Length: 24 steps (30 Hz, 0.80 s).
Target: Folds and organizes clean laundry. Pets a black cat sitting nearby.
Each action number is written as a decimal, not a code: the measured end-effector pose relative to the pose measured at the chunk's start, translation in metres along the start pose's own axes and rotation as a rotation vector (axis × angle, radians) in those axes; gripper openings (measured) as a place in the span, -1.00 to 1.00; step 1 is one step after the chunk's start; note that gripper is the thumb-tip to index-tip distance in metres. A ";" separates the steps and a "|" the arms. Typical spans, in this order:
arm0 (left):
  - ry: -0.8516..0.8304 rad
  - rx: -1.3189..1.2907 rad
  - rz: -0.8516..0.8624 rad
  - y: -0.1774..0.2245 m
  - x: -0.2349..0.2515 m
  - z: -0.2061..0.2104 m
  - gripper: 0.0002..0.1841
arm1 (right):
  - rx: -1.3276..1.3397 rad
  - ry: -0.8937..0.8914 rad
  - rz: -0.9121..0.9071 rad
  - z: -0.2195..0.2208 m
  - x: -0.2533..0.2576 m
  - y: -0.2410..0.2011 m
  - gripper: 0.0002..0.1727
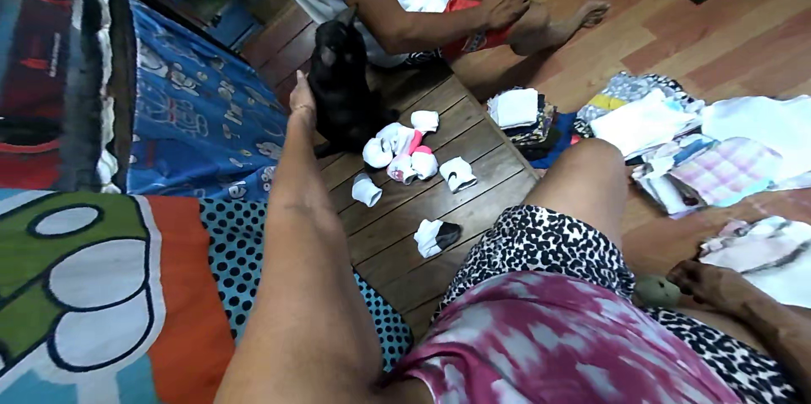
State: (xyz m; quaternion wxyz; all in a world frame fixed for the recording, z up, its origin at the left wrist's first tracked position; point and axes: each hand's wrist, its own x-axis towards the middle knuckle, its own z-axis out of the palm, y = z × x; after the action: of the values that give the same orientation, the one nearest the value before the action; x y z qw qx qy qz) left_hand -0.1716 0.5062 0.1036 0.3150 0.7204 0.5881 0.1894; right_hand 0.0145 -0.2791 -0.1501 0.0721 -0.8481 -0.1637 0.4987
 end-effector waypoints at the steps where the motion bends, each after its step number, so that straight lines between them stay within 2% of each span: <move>1: 0.034 0.034 0.012 -0.012 -0.003 0.009 -0.26 | 0.005 0.001 0.004 0.000 -0.001 0.000 -0.73; 3: 0.205 -0.023 -0.031 -0.023 -0.006 0.032 -0.33 | 0.000 -0.007 0.016 -0.002 0.001 -0.001 -0.70; 5: 0.414 -0.120 -0.197 -0.018 -0.011 0.057 -0.36 | -0.020 -0.023 0.024 0.000 0.000 -0.001 -0.70; 6: 0.469 -0.099 -0.219 -0.009 -0.017 0.065 -0.38 | -0.032 -0.026 0.024 0.001 0.001 0.001 -0.70; 7: 0.489 -0.077 -0.161 0.001 -0.021 0.069 -0.39 | -0.042 -0.024 0.023 0.002 0.002 0.002 -0.71; 9: 0.446 -0.068 0.060 0.024 -0.026 0.066 -0.38 | -0.064 -0.015 0.028 0.002 0.002 0.000 -0.73; 12: 0.227 -0.202 0.596 0.055 -0.026 0.052 -0.42 | -0.094 -0.019 0.027 0.003 0.000 -0.004 -0.72; 13: 0.140 -0.213 0.726 0.065 -0.024 0.051 -0.43 | -0.104 -0.019 0.016 0.003 0.004 -0.005 -0.72; 15: 0.027 -0.101 0.827 0.076 -0.019 0.052 -0.46 | -0.120 -0.029 0.010 0.001 0.006 -0.009 -0.72; 17: 0.048 -0.001 0.869 0.070 -0.015 0.065 -0.47 | -0.123 -0.038 0.016 0.000 0.007 -0.013 -0.71; 20: 0.176 0.079 0.868 0.066 -0.021 0.082 -0.46 | -0.132 -0.046 0.019 0.000 0.010 -0.015 -0.72; 22: 0.329 -0.026 0.800 0.065 -0.043 0.095 -0.50 | -0.134 -0.053 0.017 0.001 0.012 -0.011 -0.72; 24: 0.485 -0.335 0.622 0.066 -0.077 0.110 -0.56 | -0.129 -0.060 0.015 -0.002 0.015 -0.013 -0.71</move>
State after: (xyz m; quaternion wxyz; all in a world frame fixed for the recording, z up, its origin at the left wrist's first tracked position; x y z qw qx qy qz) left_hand -0.0710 0.3988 0.0749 0.2083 0.7370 0.3610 0.5321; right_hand 0.0201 -0.2615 -0.1574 0.0086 -0.8369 -0.1913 0.5129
